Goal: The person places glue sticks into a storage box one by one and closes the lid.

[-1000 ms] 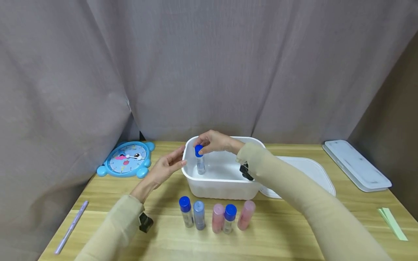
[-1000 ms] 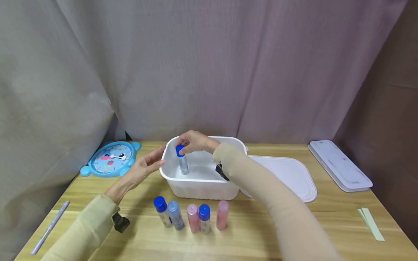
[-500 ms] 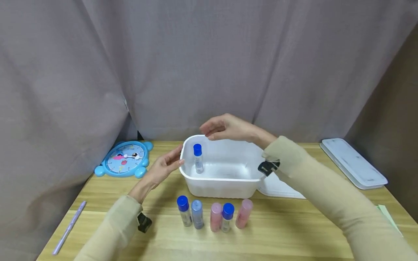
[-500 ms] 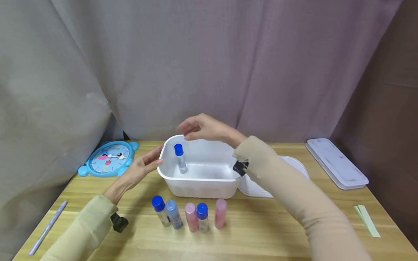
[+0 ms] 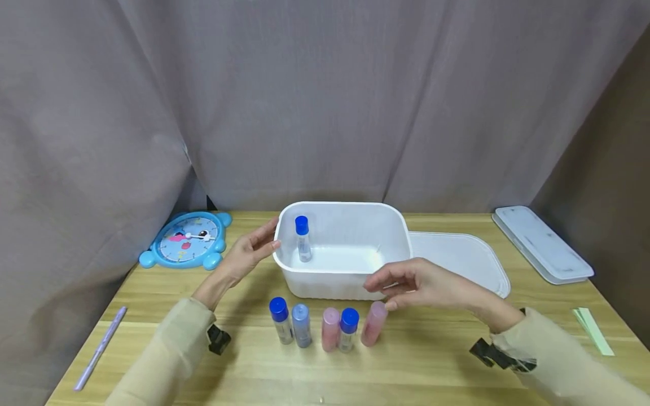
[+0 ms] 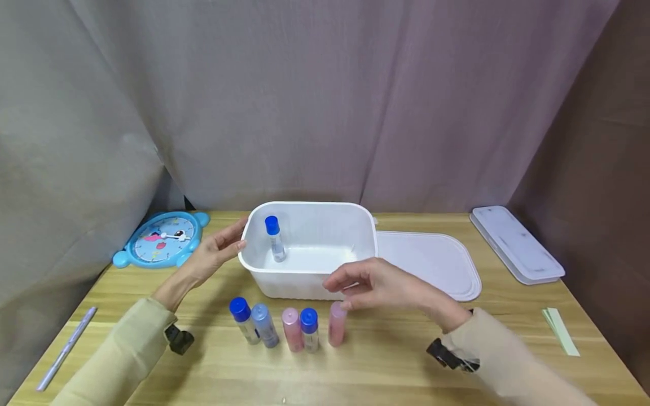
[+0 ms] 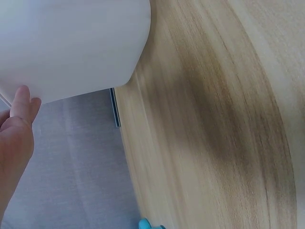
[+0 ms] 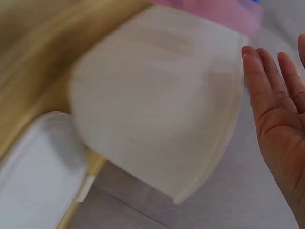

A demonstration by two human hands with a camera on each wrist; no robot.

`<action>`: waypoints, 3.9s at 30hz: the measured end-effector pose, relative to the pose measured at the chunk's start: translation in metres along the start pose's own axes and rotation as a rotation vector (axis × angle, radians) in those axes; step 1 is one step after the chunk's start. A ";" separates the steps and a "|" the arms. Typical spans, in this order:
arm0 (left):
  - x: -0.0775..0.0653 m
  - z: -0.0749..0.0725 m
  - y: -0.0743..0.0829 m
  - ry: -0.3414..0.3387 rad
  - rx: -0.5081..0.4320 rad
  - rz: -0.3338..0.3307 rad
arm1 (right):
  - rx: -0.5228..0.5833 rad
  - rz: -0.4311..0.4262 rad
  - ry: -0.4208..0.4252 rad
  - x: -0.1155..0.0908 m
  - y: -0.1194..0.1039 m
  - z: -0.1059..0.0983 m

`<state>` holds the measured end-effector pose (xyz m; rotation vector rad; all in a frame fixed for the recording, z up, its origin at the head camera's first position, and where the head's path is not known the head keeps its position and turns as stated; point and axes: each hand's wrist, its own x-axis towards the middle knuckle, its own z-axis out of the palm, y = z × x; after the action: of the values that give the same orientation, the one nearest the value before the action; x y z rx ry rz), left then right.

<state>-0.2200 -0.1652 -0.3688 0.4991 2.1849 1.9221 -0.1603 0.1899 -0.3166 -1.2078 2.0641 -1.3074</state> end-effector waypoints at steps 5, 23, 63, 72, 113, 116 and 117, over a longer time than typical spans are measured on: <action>0.000 -0.001 0.000 -0.005 -0.004 0.000 | -0.066 0.020 0.003 -0.006 0.012 0.014; 0.001 -0.001 -0.002 -0.009 -0.006 -0.009 | -0.089 -0.024 0.014 -0.006 -0.017 -0.020; -0.002 -0.002 -0.002 -0.020 -0.009 0.025 | -0.233 0.220 0.220 0.165 0.018 0.020; -0.002 -0.002 -0.003 -0.011 -0.002 0.020 | -0.183 0.254 0.192 0.163 0.018 0.020; -0.002 -0.001 -0.003 0.006 -0.012 0.010 | -0.030 -0.019 0.197 0.011 -0.011 0.023; -0.002 -0.001 -0.003 0.006 -0.014 0.008 | -0.070 0.029 0.292 0.012 -0.034 -0.002; -0.002 -0.001 -0.003 0.006 -0.014 0.007 | -0.077 0.038 0.331 0.013 -0.041 -0.010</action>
<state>-0.2189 -0.1673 -0.3718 0.5002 2.1744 1.9443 -0.1561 0.1761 -0.2749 -1.0319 2.3724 -1.5062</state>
